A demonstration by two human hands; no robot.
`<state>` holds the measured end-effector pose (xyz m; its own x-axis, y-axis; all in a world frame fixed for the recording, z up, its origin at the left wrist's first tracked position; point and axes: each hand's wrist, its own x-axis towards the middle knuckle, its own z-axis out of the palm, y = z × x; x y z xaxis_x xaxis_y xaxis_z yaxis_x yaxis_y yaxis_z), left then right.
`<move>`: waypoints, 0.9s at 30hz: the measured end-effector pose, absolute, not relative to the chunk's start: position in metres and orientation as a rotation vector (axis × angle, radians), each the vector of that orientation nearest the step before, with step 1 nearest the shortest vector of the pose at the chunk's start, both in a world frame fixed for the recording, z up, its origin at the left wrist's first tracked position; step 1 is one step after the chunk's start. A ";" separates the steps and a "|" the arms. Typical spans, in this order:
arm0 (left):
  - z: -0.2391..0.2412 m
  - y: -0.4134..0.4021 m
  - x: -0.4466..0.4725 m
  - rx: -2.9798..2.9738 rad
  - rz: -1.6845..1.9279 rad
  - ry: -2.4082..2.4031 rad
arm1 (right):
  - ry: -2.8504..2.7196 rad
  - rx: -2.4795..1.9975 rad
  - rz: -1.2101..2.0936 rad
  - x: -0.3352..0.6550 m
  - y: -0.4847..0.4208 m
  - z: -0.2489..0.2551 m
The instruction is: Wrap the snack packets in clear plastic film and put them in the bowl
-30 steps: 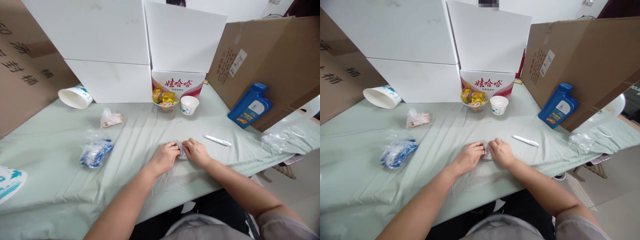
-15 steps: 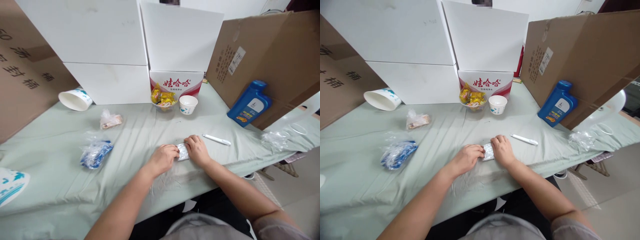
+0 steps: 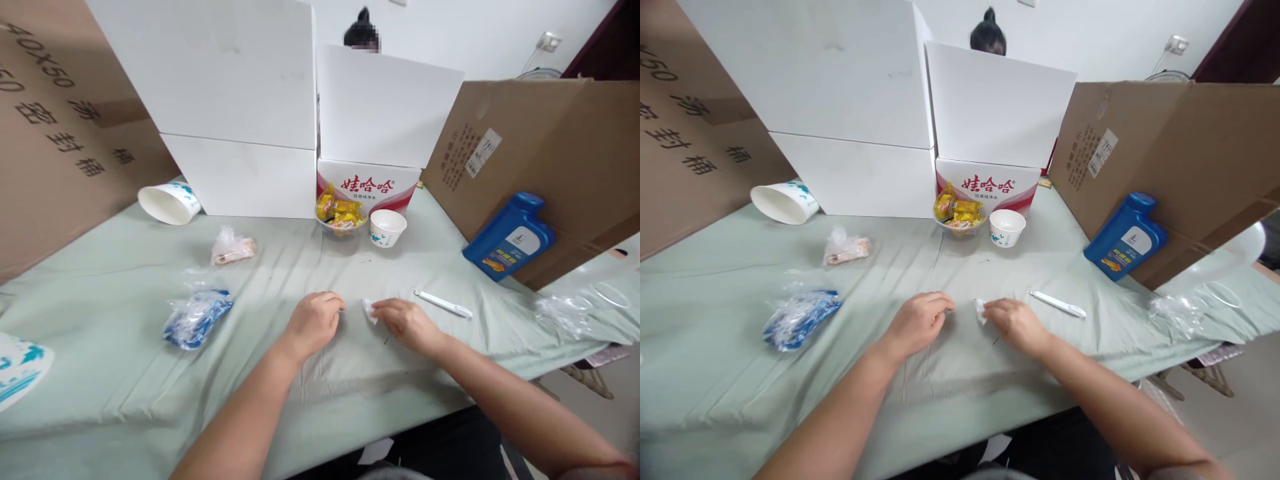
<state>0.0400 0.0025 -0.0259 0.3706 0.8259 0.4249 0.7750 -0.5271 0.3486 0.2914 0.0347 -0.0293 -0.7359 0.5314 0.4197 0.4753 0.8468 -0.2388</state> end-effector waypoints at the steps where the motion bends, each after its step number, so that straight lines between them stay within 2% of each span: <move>1: -0.026 0.003 0.040 2.528 0.845 1.482 | -2.479 -0.794 0.097 0.293 0.053 -0.021; 7: -0.029 0.002 0.050 2.504 0.637 1.456 | -2.123 -1.340 -0.319 0.279 0.179 0.045; 11: -0.025 0.002 0.050 2.488 0.537 1.455 | -2.451 -1.695 -0.201 0.258 0.226 0.052; 16: -0.020 0.001 0.051 2.517 0.460 1.456 | -2.570 -1.758 -0.078 0.254 0.238 0.035; 20: -0.021 -0.001 0.054 2.527 0.446 1.514 | -2.376 -1.565 -0.225 0.243 0.226 0.037; 23: -0.019 -0.003 0.054 2.527 0.438 1.518 | -2.199 -1.073 -0.283 0.204 0.203 0.041; 25: -0.016 -0.004 0.052 2.501 0.430 1.513 | -2.317 -0.736 -0.221 0.163 0.183 0.041; 27: -0.012 -0.006 0.050 2.467 0.411 1.484 | -2.497 -0.580 -0.166 0.116 0.163 0.039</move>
